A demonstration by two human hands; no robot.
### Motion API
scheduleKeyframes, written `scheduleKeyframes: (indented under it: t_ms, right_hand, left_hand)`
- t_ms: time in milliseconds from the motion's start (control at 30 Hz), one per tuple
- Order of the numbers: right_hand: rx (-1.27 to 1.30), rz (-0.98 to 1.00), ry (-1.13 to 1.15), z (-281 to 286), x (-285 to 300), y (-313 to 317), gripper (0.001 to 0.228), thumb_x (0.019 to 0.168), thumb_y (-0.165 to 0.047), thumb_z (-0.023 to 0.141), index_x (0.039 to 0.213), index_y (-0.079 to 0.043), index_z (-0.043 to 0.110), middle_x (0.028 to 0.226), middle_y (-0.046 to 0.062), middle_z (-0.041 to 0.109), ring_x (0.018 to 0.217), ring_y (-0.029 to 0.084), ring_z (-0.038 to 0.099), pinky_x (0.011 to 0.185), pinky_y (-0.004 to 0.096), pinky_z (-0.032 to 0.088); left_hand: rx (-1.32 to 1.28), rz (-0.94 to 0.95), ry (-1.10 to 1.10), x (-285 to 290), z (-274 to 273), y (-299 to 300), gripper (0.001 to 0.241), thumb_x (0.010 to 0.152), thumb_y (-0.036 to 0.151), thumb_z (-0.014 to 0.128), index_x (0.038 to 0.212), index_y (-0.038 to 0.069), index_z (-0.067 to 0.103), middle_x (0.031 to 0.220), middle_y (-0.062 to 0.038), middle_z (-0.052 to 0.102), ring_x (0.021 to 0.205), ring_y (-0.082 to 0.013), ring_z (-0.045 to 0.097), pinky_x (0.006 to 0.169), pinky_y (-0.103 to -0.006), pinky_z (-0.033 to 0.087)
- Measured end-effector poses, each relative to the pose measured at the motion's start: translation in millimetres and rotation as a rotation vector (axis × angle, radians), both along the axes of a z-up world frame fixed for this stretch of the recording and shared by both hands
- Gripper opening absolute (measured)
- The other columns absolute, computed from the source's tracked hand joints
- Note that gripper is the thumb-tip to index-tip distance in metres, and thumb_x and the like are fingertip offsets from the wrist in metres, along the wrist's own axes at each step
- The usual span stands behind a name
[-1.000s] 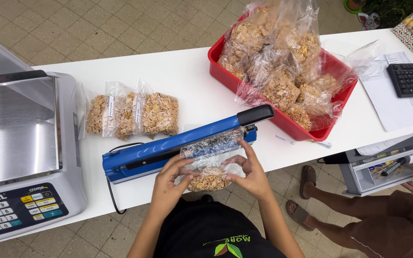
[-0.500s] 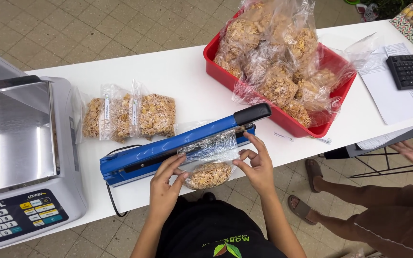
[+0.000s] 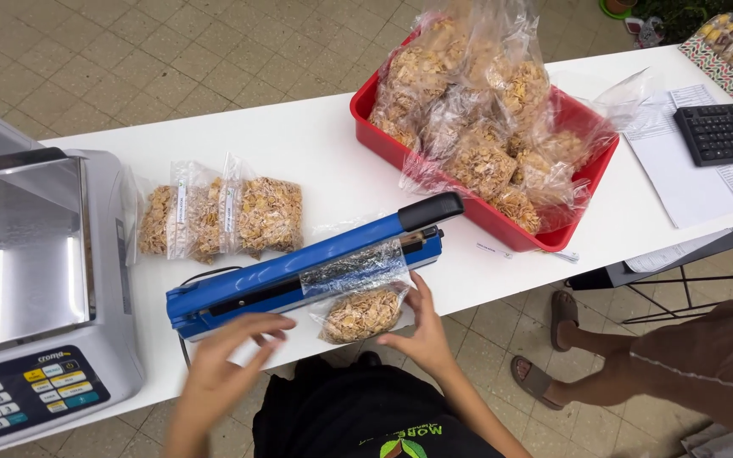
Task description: Packaging granola by cutting bags, weighing portions on a scale, and sealing them with a heat sealer.
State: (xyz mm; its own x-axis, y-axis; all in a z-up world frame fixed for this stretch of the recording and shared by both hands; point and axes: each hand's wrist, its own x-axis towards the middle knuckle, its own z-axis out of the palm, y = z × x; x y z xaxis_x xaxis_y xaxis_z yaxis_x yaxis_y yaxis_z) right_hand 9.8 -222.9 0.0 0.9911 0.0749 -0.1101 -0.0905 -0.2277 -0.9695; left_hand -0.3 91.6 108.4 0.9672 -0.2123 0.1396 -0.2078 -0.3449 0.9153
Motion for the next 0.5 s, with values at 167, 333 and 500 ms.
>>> scheduleKeyframes:
  t_ms: [167, 333, 500]
  right_hand:
    - [-0.247, 0.109, 0.128, -9, 2, 4, 0.147, 0.056, -0.044, 0.100, 0.160, -0.010, 0.003, 0.148, 0.030, 0.051, 0.137, 0.052, 0.048, 0.117, 0.065, 0.039]
    - [-0.211, 0.147, 0.196, 8, 7, 11, 0.124, 0.060, -0.041, 0.099, 0.152, -0.007, 0.022, 0.148, 0.026, 0.053, 0.140, 0.049, 0.046, 0.118, 0.059, 0.040]
    - [-0.237, 0.200, 0.177, 2, 14, 8, 0.108, 0.059, -0.045, 0.097, 0.144, -0.016, 0.036, 0.143, 0.015, 0.058, 0.134, 0.036, 0.055, 0.109, 0.047, 0.049]
  left_hand:
    - [0.140, 0.054, -0.166, 81, 65, -3, 0.018, 0.090, 0.011, 0.072, 0.105, 0.006, 0.081, 0.098, -0.016, 0.081, 0.092, -0.0331, 0.077, 0.085, -0.0427, 0.058]
    - [0.431, -0.209, 0.217, 178, 63, -30, 0.034, 0.099, 0.023, 0.061, 0.128, 0.007, 0.070, 0.118, -0.019, 0.076, 0.112, -0.0402, 0.071, 0.099, -0.0531, 0.052]
    - [0.627, -0.504, 0.378, 221, 17, -56, 0.057, 0.096, 0.049, 0.051, 0.140, 0.014, 0.059, 0.141, -0.012, 0.061, 0.131, -0.0333, 0.058, 0.111, -0.0498, 0.045]
